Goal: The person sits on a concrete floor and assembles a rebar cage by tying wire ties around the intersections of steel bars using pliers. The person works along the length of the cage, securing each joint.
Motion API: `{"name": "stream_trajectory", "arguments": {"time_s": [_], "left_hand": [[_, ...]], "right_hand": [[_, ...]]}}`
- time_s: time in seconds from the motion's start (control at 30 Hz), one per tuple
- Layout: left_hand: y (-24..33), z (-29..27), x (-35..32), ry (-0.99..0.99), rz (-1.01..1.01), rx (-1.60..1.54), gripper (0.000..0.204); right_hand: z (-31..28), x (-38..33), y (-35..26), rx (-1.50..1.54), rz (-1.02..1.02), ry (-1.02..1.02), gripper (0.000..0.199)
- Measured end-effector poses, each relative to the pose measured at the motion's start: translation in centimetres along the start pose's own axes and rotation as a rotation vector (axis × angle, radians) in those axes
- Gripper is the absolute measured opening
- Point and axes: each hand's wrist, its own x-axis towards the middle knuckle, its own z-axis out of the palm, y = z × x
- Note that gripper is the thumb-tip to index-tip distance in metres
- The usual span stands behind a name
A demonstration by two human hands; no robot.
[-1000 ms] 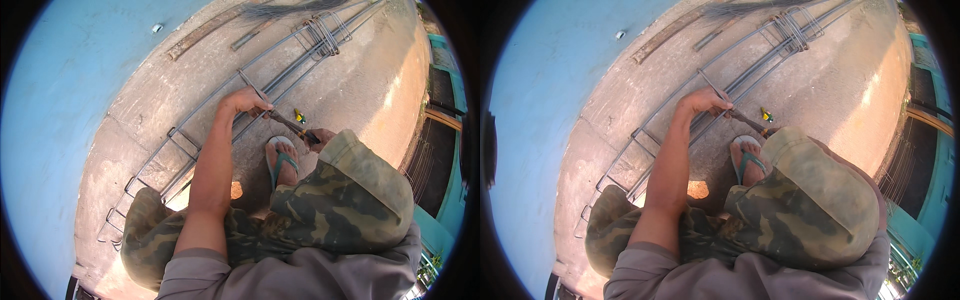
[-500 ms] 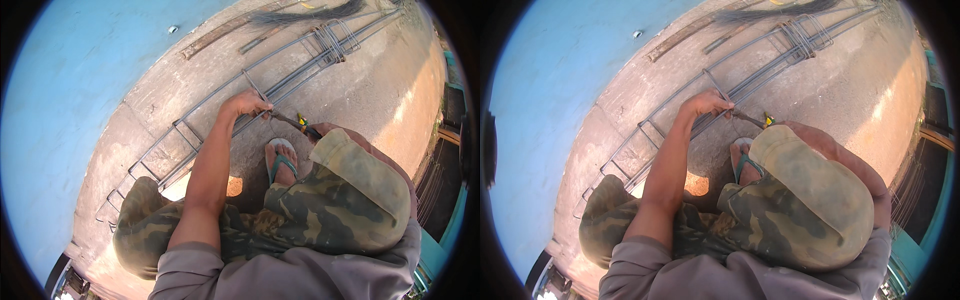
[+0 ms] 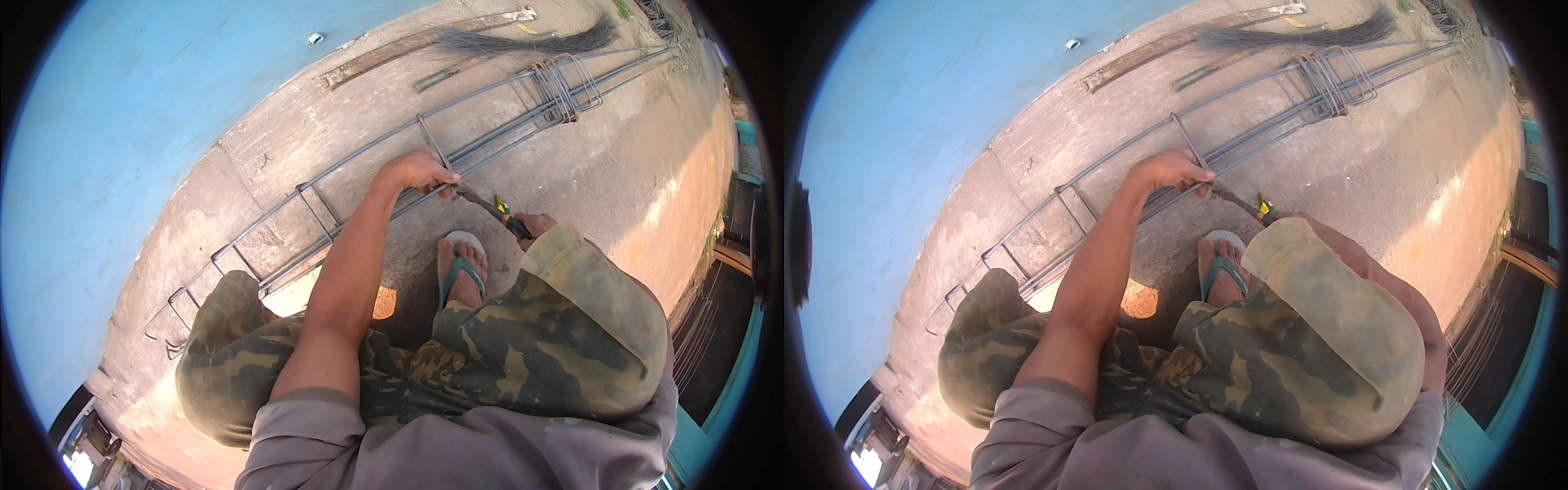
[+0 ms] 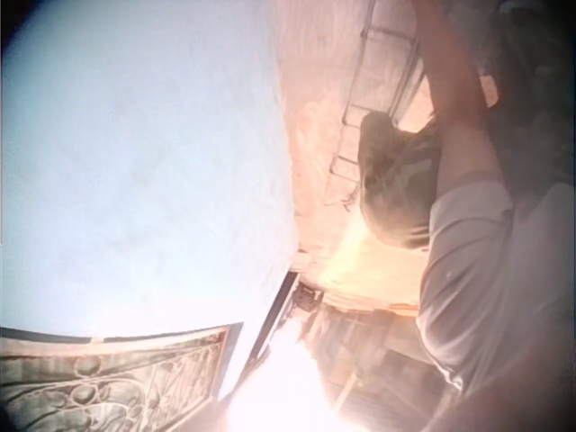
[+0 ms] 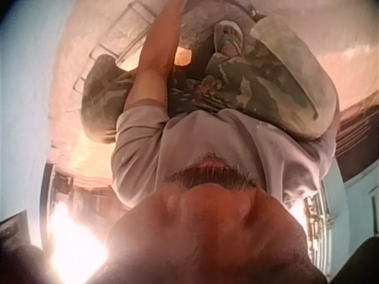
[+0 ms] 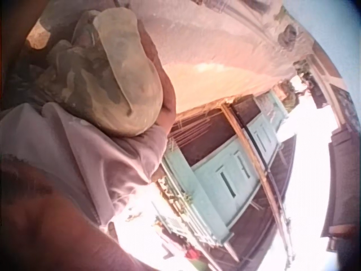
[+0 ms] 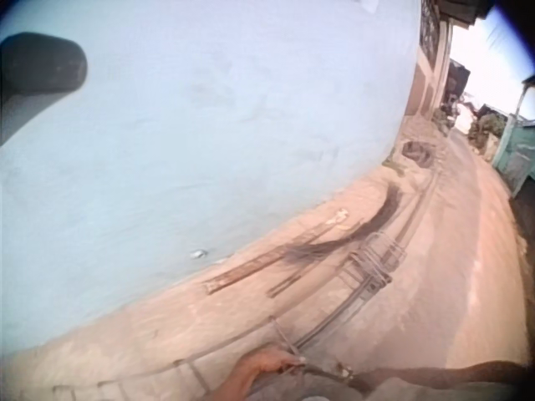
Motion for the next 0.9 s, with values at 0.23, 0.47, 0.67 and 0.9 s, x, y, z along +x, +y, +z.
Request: {"name": "stream_trajectory", "arguments": {"time_s": [0.23, 0.47, 0.67, 0.9], "left_hand": [[3.4, 1.9, -4.4, 0.407, 0.350, 1.032, 0.025], [2.1, 11.5, -2.9, 0.742, 1.107, 0.929, 0.039], [3.3, 12.4, -0.3, 0.288, 0.688, 0.867, 0.018], [3.8, 12.9, 0.9, 0.304, 0.693, 0.877, 0.028]], "right_hand": [[2.9, 0.9, -7.5, -0.520, 0.161, 0.035, 0.041], [2.0, 1.2, -4.6, 0.454, 0.360, 0.098, 0.017], [3.9, -0.5, -6.9, -0.727, 0.032, 0.290, 0.030], [2.8, 0.4, -3.7, -1.016, 0.054, 0.383, 0.056]]}}
